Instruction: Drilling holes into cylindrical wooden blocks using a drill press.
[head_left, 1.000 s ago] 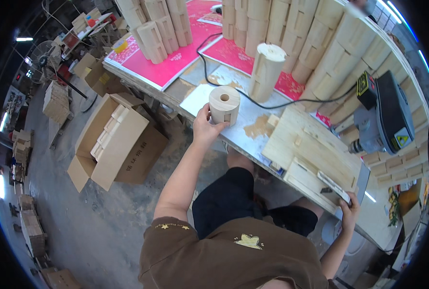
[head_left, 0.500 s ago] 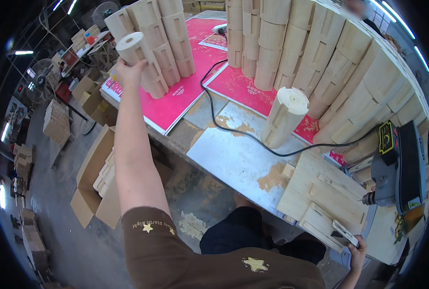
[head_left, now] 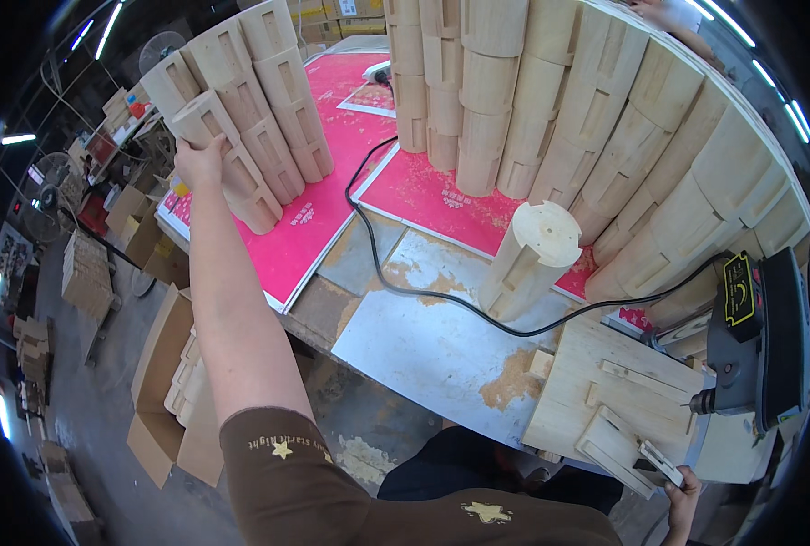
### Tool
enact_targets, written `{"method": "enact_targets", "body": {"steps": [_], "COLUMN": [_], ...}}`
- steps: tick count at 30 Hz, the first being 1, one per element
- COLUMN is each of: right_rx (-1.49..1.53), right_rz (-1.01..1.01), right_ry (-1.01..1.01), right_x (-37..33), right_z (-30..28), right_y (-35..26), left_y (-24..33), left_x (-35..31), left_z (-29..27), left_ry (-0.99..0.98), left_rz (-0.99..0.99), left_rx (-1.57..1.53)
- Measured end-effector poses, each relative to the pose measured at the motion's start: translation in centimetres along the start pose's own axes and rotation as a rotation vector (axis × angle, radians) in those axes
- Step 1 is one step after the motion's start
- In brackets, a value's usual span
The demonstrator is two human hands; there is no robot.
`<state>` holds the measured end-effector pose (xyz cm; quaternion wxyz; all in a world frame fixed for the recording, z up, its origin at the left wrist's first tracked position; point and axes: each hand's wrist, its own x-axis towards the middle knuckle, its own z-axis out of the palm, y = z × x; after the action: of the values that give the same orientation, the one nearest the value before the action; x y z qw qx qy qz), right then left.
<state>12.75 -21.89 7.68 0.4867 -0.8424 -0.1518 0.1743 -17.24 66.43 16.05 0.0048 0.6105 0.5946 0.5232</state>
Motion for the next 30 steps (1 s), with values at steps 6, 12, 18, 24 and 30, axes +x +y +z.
{"method": "enact_targets", "body": {"steps": [6, 12, 18, 24, 30], "right_rx": [-0.040, -0.056, 0.050, 0.080, 0.154], "right_rz": [-0.009, -0.011, -0.059, -0.185, -0.220], "right_ry": [-0.022, -0.036, -0.048, -0.093, -0.102], "right_x": [-0.3, 0.3, 0.5, 1.1, 1.2], "right_z": [-0.3, 0.5, 0.8, 0.8, -0.6], "right_y": [-0.2, -0.9, -0.6, 0.2, 2.4], "left_y": [1.7, 11.2, 19.5, 23.3, 25.5], "left_x": [-4.5, -23.7, -38.4, -40.7, -40.8], "left_z": [0.7, -1.9, -6.3, -5.3, -12.1], "left_ry": [0.193, -0.407, -0.645, -0.545, -0.647], "left_rz": [-0.070, 0.296, 0.360, 0.132, 0.216], "left_rx": [0.004, -0.687, -0.762, -0.600, -0.729]}}
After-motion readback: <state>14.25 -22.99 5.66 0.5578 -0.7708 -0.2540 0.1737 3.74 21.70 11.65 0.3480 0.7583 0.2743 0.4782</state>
